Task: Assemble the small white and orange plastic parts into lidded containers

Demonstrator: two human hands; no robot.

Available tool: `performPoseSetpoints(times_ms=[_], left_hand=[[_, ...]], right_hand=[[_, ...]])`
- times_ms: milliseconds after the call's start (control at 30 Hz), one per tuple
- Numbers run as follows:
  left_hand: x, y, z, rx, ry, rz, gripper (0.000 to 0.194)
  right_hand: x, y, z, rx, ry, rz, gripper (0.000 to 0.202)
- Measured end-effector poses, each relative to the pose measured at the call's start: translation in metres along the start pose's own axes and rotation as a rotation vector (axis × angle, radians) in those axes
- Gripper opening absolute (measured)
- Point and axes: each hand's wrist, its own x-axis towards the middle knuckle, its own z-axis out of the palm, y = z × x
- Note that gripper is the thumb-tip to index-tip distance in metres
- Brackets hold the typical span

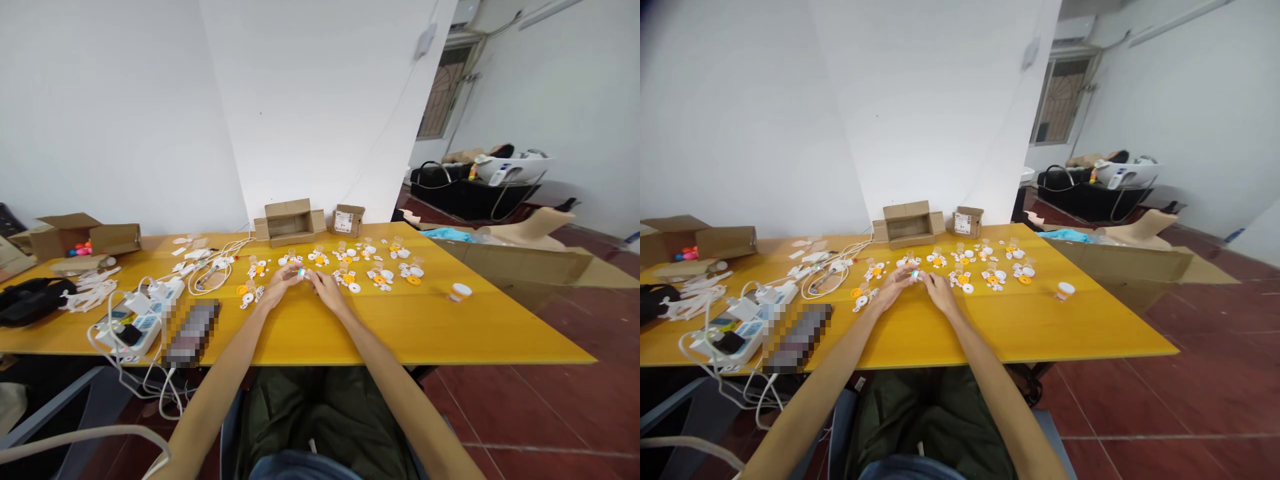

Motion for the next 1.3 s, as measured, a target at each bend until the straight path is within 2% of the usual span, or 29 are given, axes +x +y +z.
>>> performPoseSetpoints(times_ms=[200, 500, 767, 933, 1133, 1300], left_hand=[[0.004, -0.01, 0.0, 0.026, 0.038, -0.055, 0.04], [0.0, 0.001, 0.001, -0.036, -0.005, -0.013, 0.043], [0.005, -0.008, 0.001, 0.001, 0.074, -0.055, 0.031], [0.001, -0.001, -0.001, -0.04, 0.017, -0.007, 0.037], [0.003, -0.007, 0.001, -0.03, 0.065, -0.046, 0.034], [0.004, -0.008, -0.001, 0.005, 0.062, -0.046, 0.037]], right_hand=[[-0.001, -0.002, -0.001, 0.001, -0.013, 0.012, 0.054], [-0.001, -0.003, -0.001, 0.012, 0.005, 0.009, 0.054], [0.0, -0.003, -0.002, 0.004, -0.006, 0.004, 0.054], [0.0, -0.003, -0.002, -0.004, 0.006, 0.001, 0.056], [-0.001, -0.005, -0.001, 0.002, 0.014, 0.012, 0.056], [0.0, -0.003, -0.002, 0.006, -0.001, 0.008, 0.052]])
